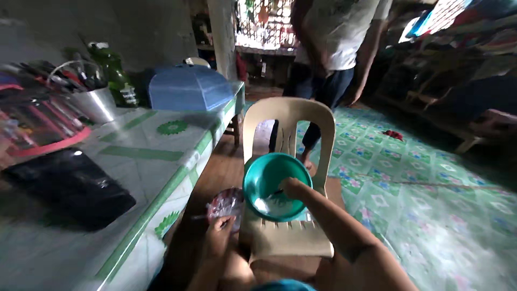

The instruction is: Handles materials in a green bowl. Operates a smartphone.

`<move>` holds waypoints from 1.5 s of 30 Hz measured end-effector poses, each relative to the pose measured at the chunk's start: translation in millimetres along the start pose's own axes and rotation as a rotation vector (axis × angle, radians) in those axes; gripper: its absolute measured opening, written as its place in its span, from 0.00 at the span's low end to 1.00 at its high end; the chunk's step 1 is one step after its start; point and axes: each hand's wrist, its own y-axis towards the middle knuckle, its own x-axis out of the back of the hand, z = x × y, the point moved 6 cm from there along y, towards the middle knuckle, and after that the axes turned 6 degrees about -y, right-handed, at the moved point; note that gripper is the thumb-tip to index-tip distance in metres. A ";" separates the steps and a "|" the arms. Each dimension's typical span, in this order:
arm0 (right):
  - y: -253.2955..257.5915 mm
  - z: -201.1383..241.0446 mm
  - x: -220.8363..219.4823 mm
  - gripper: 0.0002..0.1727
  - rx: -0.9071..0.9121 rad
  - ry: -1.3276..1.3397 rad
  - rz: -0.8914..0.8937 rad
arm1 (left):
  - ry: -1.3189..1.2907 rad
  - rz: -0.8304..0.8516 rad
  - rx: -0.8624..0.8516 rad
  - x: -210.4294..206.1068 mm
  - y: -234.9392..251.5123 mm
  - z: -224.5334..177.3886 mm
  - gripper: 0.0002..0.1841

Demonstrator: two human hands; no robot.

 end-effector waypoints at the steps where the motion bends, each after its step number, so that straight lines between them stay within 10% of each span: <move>1: -0.4 -0.2 -0.2 0.19 -0.016 -0.003 0.024 | 0.008 0.014 0.007 1.3 -1.0 -0.9 0.09; 23: 35.7 0.7 -66.4 0.13 0.060 -0.112 0.013 | -0.099 -0.009 0.031 0.7 3.0 3.6 0.08; 28: 21.0 22.7 -51.7 0.15 0.143 -0.021 0.144 | -0.113 0.012 -0.002 -0.2 3.6 3.2 0.07; 38: 34.0 19.6 -35.7 0.17 0.135 -0.062 -0.183 | -0.112 -0.014 -0.019 -2.4 4.8 8.6 0.08; 45: 15.6 -13.5 -30.3 0.17 0.073 -0.253 0.021 | -0.128 -0.018 0.023 3.5 4.5 6.7 0.07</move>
